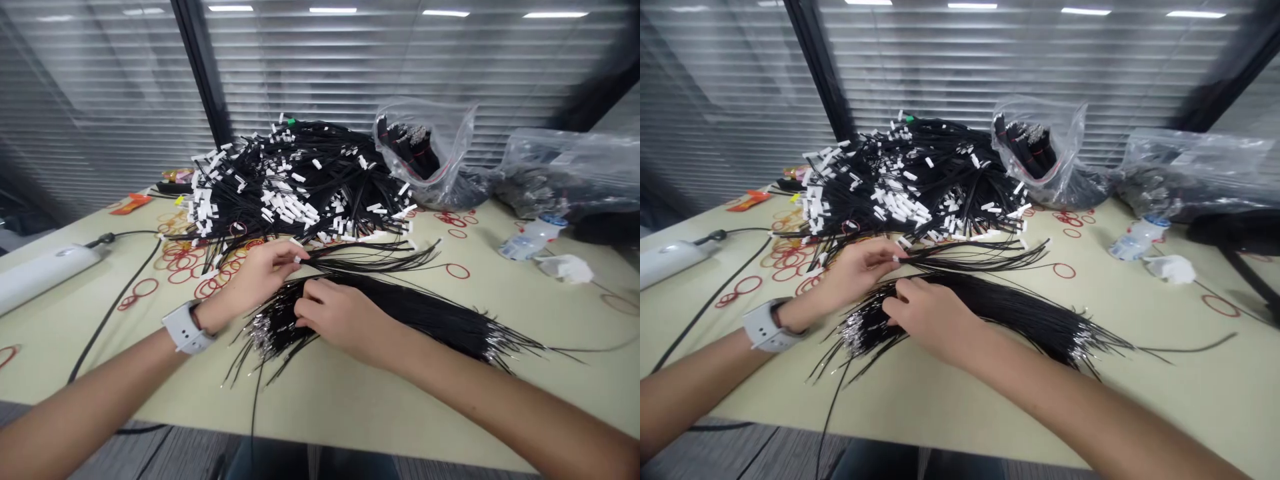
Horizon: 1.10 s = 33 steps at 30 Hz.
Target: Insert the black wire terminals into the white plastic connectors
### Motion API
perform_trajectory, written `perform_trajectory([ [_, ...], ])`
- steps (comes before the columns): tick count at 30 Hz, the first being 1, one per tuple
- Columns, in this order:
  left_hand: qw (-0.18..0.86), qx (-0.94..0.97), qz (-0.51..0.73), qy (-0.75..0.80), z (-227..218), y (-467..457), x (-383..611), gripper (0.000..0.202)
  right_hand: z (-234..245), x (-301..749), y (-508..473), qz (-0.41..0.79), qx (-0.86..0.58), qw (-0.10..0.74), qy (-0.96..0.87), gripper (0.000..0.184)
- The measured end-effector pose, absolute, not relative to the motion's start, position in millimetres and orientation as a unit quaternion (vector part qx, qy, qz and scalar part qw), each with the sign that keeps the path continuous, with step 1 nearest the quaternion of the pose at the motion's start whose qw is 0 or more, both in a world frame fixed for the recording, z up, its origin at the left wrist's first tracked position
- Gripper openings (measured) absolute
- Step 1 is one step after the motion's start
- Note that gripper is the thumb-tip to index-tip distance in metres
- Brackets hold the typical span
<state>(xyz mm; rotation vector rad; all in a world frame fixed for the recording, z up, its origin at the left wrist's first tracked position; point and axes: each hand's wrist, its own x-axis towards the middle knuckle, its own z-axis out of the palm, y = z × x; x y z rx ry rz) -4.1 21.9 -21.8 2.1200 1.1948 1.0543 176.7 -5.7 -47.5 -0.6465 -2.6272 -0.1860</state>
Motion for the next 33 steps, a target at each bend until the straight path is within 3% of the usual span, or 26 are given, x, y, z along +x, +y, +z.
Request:
perform_trajectory([
  [6,0.198,0.758,0.410,0.467,-28.1,30.8,-10.1,0.022,-44.0,178.1,-6.7,-0.120,-0.214,0.227,-0.942,0.009],
  [10,0.240,0.757,0.381,0.473,-28.3,29.7,-10.6,0.029,-48.4,175.7,-7.4,-0.138,-0.263,0.237,-0.925,0.013],
  [18,0.439,0.622,0.389,0.519,-13.9,14.5,0.4,0.016,-45.8,176.6,-0.3,0.057,-0.347,0.304,-0.886,0.018],
  [24,0.578,0.437,0.383,0.573,-9.1,14.4,-3.3,0.028,-37.1,178.7,-3.2,0.120,-0.397,0.289,-0.863,0.021],
  [28,0.607,0.413,0.352,0.580,-10.3,16.6,-11.5,0.016,-36.5,178.8,-2.7,0.150,-0.416,0.290,-0.849,0.020],
  [33,0.607,0.399,0.341,0.597,-6.8,17.3,-9.1,0.023,-36.6,179.8,1.9,0.182,-0.451,0.312,-0.816,0.013],
])
